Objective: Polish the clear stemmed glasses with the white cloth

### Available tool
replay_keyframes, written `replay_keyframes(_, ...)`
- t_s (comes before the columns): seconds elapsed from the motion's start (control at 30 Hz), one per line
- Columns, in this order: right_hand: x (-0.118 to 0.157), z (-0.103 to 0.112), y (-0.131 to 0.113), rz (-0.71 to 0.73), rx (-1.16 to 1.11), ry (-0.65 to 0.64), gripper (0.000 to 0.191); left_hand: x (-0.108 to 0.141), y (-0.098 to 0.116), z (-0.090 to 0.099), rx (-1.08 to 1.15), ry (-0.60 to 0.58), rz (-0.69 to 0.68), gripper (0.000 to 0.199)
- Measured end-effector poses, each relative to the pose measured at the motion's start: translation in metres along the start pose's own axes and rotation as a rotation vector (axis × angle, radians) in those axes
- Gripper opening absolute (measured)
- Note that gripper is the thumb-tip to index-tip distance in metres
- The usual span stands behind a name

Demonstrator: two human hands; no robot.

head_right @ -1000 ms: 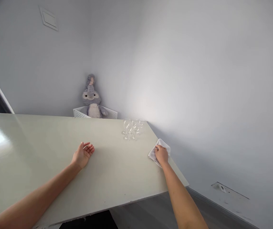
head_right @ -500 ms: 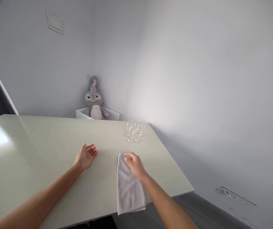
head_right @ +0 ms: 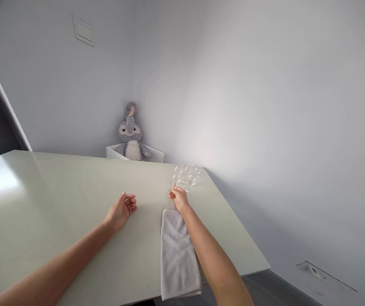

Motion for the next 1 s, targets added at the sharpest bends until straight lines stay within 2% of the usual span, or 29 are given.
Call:
replay_keyframes(0.07, 0.004, -0.012, 0.008, -0.033, 0.001, -0.039, 0.015, 0.001, 0.0, -0.001, -0.018, -0.003, -0.003, 0.033)
replay_keyframes(0.17, 0.006, -0.022, 0.02, -0.081, 0.012, -0.063, 0.028, 0.003, 0.001, -0.001, -0.049, 0.011, -0.008, 0.034)
replay_keyframes(0.23, 0.0, -0.017, 0.025, -0.093, 0.016, -0.011, 0.034, 0.004, 0.001, -0.002, -0.076, 0.024, -0.016, 0.032)
replay_keyframes(0.4, -0.034, 0.013, 0.019, -0.074, 0.003, 0.198, 0.043, 0.005, 0.004, -0.004, -0.174, 0.032, -0.046, 0.026)
replay_keyframes(0.5, -0.052, 0.015, 0.012, -0.054, -0.022, 0.187, 0.044, 0.006, 0.005, -0.007, -0.239, 0.019, -0.055, 0.025)
replay_keyframes(0.6, -0.059, -0.001, 0.008, -0.046, -0.047, 0.088, 0.036, 0.007, 0.01, -0.004, -0.409, 0.059, -0.099, 0.024)
replay_keyframes(0.7, -0.053, -0.026, 0.009, -0.051, -0.058, -0.016, 0.03, 0.01, 0.026, -0.005, -0.818, 0.115, -0.266, 0.025)
replay_keyframes(0.8, -0.04, -0.054, 0.013, -0.059, -0.066, -0.117, 0.028, 0.013, 0.035, -0.017, -1.18, 0.095, -0.433, 0.029)
replay_keyframes(1.0, -0.003, -0.101, 0.016, -0.081, -0.107, -0.305, 0.032, 0.009, 0.031, -0.023, -1.387, 0.08, -0.378, 0.033)
Point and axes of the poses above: each hand's wrist, its own x-axis away from the middle knuckle, its own z-axis out of the back of the hand, y = z × x, the point moved 10 cm from there along -x, towards the middle knuckle, and after that the axes turned 7 degrees about x, right-handed, at the moved point
